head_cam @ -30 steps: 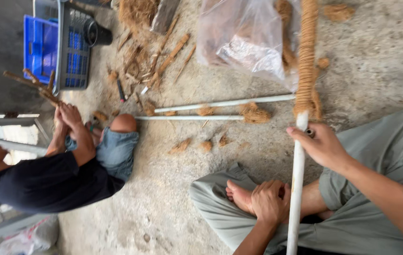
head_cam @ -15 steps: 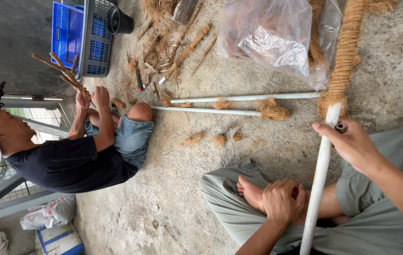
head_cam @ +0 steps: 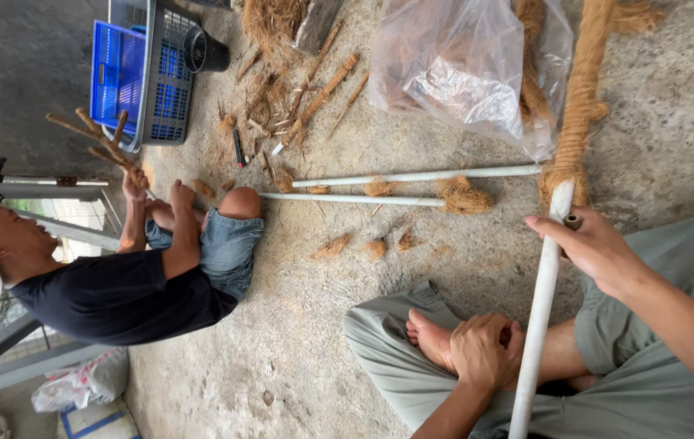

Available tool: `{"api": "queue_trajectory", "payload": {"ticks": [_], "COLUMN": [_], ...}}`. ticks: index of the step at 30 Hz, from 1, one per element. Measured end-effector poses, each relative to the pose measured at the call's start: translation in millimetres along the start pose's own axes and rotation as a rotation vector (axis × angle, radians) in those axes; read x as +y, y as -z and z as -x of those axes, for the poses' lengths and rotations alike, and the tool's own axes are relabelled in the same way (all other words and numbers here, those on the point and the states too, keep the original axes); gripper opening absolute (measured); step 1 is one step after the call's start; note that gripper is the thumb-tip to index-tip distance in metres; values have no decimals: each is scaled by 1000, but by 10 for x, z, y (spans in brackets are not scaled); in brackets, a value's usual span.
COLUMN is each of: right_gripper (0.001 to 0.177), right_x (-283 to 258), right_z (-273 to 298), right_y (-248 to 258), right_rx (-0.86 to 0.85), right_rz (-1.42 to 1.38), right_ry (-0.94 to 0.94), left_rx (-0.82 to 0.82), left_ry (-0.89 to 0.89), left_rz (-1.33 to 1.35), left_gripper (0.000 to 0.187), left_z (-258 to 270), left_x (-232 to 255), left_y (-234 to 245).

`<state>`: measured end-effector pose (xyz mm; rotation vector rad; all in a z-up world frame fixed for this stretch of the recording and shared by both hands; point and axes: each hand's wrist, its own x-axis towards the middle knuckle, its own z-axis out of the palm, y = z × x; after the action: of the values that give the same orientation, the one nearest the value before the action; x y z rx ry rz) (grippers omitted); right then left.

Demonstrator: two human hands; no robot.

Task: The person sits on the floor and wraps a fibrous rope around a long white pole using a small tool to secure the material. They repeatedly pull the rope tight and adjust the wrapping along the pole's length.

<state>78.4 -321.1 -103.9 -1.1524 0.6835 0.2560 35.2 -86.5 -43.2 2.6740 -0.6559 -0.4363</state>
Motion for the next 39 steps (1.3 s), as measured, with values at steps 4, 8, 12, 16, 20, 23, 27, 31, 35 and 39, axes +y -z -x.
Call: {"api": "queue_trajectory", "payload": {"ticks": [4, 8, 12, 16, 20, 23, 27, 31, 35, 39], "right_gripper": [46, 43, 39, 46, 41, 42, 41, 44, 45, 48], "right_x": [-2, 17, -2, 26, 41, -5, -105, -87, -16, 27], "right_z": [31, 108, 41, -9, 47, 48, 35, 110, 73, -26], "right_y": [4, 15, 38, 10, -8, 1, 8, -12, -33, -43], "right_rx": [47, 93, 5, 1, 16, -22, 2, 17, 2, -25], "right_rz": [41, 116, -3, 86, 169, -14, 53, 135, 13, -58], "right_ry": [-23, 78, 60, -35, -43, -2, -57, 12, -16, -116], "left_rx": [-16, -16, -45, -61, -42, -52, -56, -36, -59, -56], "left_ry": [1, -8, 11, 25, 25, 26, 40, 15, 44, 25], "left_rz": [8, 2, -2, 4, 12, -6, 1, 13, 15, -6], "left_gripper": [21, 23, 23, 22, 22, 22, 23, 22, 22, 22], "left_z": [-20, -12, -18, -22, -35, -22, -43, -59, -35, -52], "left_x": [18, 3, 16, 30, 35, 31, 47, 64, 60, 72], "left_y": [11, 16, 20, 32, 22, 13, 14, 5, 4, 11]}}
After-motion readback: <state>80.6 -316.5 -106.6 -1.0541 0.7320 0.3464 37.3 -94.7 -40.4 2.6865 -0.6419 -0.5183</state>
